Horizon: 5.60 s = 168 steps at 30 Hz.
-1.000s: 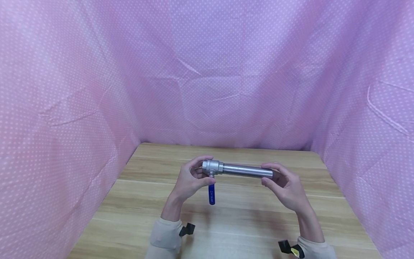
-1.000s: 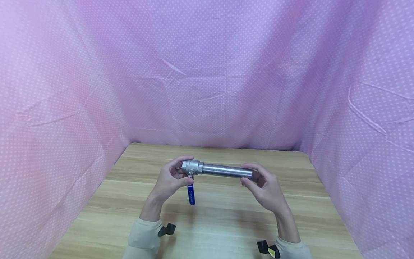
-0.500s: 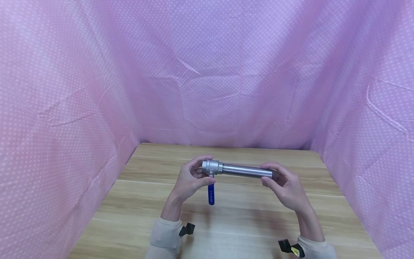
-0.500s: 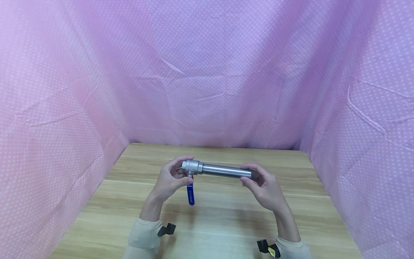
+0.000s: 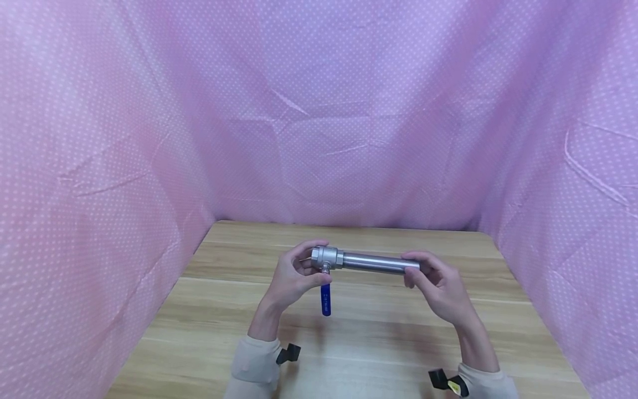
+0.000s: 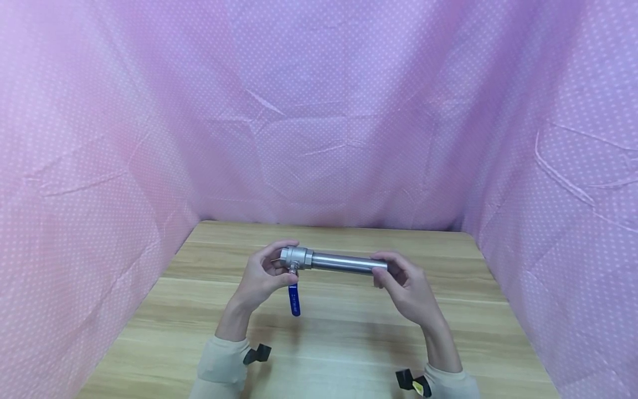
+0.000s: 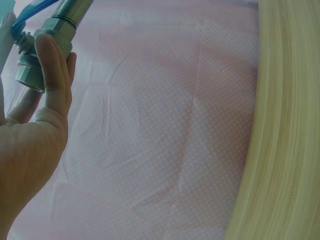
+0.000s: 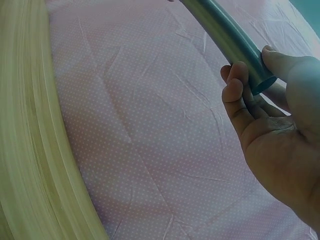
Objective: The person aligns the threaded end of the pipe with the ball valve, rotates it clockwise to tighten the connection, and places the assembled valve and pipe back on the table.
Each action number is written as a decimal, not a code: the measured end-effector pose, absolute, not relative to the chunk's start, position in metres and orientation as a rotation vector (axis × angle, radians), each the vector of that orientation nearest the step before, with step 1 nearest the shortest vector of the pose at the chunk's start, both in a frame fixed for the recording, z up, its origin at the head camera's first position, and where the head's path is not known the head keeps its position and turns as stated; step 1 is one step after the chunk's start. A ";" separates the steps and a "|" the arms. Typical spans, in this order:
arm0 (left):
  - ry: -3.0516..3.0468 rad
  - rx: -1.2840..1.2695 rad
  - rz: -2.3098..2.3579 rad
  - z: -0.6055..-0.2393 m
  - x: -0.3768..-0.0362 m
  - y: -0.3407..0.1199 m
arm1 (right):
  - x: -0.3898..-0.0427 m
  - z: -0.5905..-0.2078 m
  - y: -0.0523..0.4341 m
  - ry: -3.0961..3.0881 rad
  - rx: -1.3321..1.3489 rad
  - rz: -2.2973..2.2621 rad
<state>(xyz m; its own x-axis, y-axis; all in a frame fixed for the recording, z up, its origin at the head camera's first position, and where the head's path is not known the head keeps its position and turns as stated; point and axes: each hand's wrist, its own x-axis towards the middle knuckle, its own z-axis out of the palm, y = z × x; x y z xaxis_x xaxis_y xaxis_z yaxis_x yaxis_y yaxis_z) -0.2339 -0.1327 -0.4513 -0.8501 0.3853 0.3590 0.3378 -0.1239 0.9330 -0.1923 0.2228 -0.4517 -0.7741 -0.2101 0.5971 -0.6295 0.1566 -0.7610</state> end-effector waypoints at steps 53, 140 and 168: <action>2.065 0.834 2.169 -0.456 -0.235 -0.131 | -0.189 -0.450 0.224 -2.131 0.759 1.660; 2.034 0.779 2.178 -0.458 -0.235 -0.129 | -0.193 -0.455 0.225 -2.080 0.856 1.661; 2.024 0.799 2.172 -0.462 -0.237 -0.130 | -0.193 -0.455 0.224 -2.155 0.819 1.550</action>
